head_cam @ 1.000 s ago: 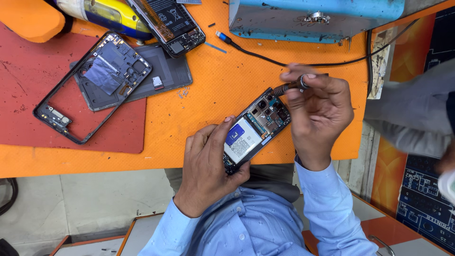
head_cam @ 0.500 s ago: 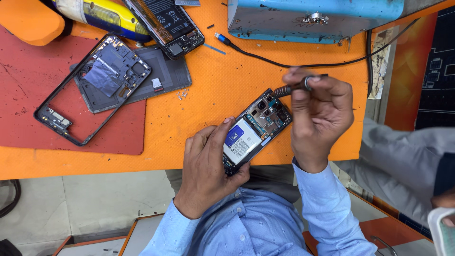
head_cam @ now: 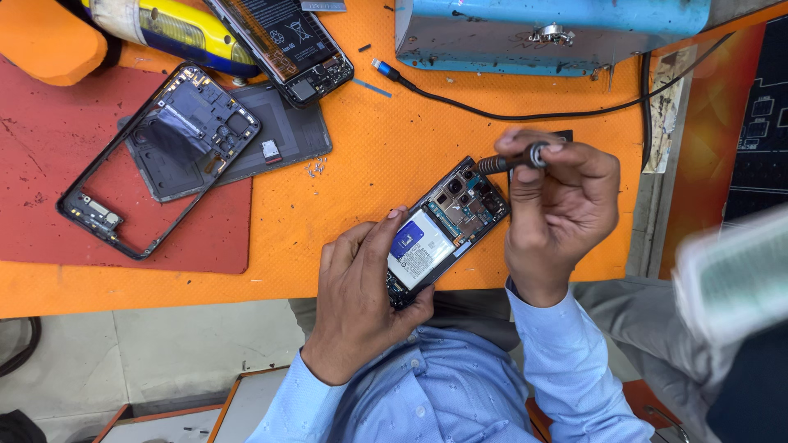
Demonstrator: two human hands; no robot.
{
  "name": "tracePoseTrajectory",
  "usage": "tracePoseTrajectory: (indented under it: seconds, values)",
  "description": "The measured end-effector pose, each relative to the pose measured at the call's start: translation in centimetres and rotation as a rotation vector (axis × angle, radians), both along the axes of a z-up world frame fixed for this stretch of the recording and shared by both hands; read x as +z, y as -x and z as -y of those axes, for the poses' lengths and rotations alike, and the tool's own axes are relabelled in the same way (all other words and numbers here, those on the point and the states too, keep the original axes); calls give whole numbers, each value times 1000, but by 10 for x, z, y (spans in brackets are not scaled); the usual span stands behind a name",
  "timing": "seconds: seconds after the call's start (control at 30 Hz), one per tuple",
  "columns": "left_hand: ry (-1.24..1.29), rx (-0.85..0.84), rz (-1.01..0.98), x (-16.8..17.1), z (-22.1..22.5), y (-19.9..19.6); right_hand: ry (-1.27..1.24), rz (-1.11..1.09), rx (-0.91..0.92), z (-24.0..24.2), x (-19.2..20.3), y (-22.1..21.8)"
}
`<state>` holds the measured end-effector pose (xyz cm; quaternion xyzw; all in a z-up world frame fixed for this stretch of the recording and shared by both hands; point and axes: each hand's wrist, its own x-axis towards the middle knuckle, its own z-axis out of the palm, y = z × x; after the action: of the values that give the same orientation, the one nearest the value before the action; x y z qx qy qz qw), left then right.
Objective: The person is repairing a mobile phone component on an orange work surface, using a screwdriver to remove and replace screws, taking apart the inner housing layers, and placing components on a plastic case organizer grid.
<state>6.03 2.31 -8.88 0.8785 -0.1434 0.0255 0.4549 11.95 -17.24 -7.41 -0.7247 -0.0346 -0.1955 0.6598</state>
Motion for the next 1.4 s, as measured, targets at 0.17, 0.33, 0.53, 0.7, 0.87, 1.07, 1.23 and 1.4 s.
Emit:
tracePoseTrajectory:
  seconds: [0.17, 0.33, 0.53, 0.7, 0.87, 1.07, 1.23, 1.4]
  values:
    - [-3, -1, 4, 0, 0, 0, 40, 36, 36, 2, -2, 1]
    - [3, -2, 2, 0, -1, 0, 16, -33, 28, 2, 1, 2]
    - [89, -2, -79, 15, -6, -5, -31, 19, -45, 1, 8, 4]
    - [124, 143, -41, 28, 8, -21, -266, 38, -56, 6, 12, 9]
    - [175, 203, 32, 35, 28, -48, -315, 29, -39, 8, 17, 15]
    - [110, 158, 11, 35, 43, -66, -233, 123, -166, 63, 27, 23]
    - [35, -74, 54, 41, 81, -64, 115, 71, -299, 111, 38, 44]
    - [-118, -182, 1, 37, 106, -68, 171, -54, -395, 131, 31, 57]
